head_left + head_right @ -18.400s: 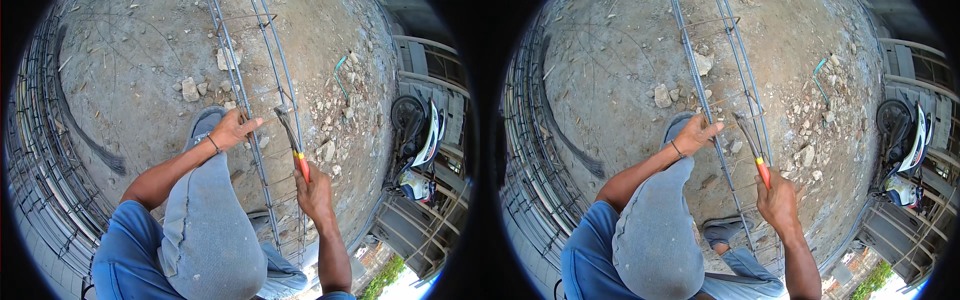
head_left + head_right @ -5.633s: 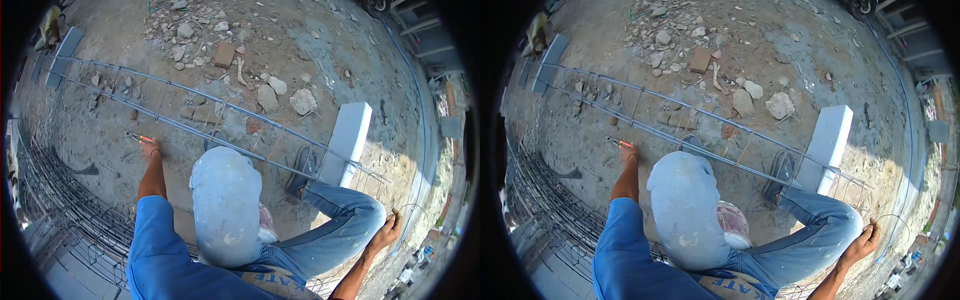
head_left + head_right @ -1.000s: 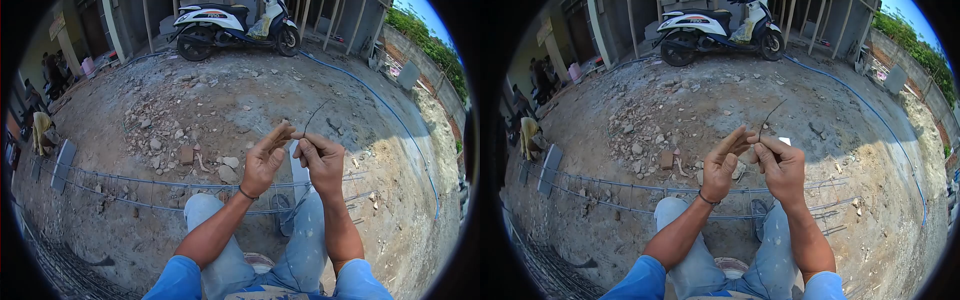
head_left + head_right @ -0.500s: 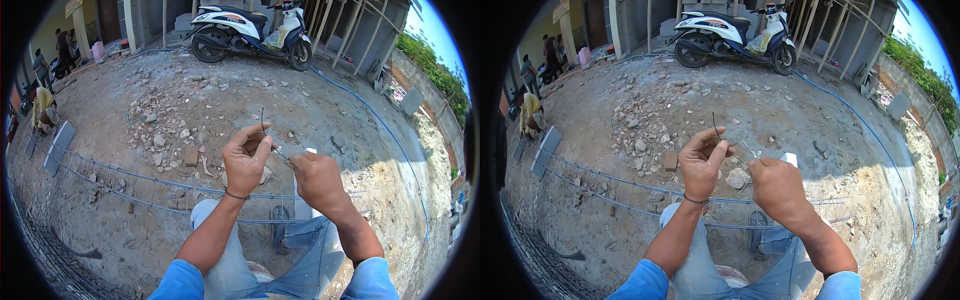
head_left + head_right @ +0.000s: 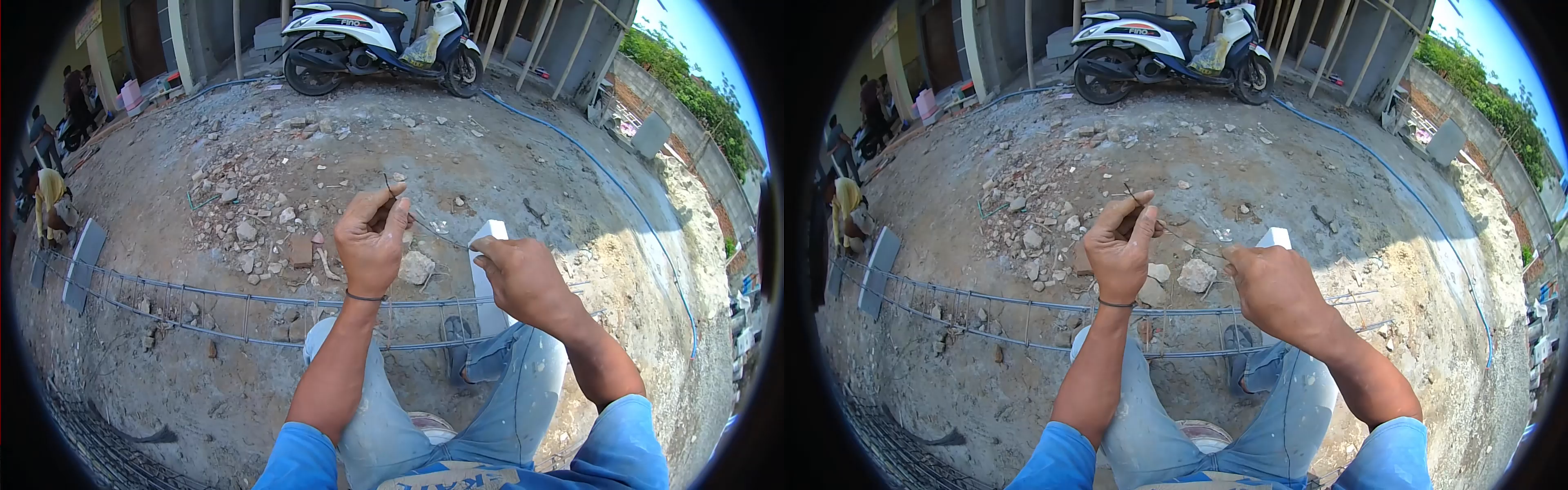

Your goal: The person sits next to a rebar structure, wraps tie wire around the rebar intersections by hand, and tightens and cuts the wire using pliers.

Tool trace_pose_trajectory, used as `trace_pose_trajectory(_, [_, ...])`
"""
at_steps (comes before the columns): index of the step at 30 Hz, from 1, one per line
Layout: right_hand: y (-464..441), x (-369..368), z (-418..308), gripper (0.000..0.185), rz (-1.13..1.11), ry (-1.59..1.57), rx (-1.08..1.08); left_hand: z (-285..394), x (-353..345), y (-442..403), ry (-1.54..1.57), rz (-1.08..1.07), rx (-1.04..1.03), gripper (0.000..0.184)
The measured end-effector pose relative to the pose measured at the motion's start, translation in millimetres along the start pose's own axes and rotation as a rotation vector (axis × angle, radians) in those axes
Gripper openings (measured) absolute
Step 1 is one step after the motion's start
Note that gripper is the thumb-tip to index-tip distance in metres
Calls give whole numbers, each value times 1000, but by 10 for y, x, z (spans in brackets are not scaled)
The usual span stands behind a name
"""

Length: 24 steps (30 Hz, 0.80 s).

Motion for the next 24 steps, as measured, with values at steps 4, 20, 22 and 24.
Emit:
trace_pose_trajectory(4, [2, 391, -156, 13, -11, -176, 20, -35, 150, -100, -201, 98, -121, 17])
trace_pose_trajectory(20, [1112, 192, 799, 49, 25, -715, -362, -551, -1048, 1066, -30, -544, 670, 18])
trace_pose_trajectory(22, [1104, -65, 944, 35, 243, -699, -279, -638, -1282, 1173, -11, -556, 703, 18])
trace_pose_trajectory(24, [1100, -219, 1150, 24, 391, -630, -311, -787, -1441, 1260, -13, -572, 747, 19])
Point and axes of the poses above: each hand's wrist, its own y-axis away from the middle knuckle, its own x-axis out of the back of the hand, z = x × y, the point moved 4 cm from there along -y, towards the middle knuckle, and after that the axes turned 9 degrees about z, right-handed, at the moved point
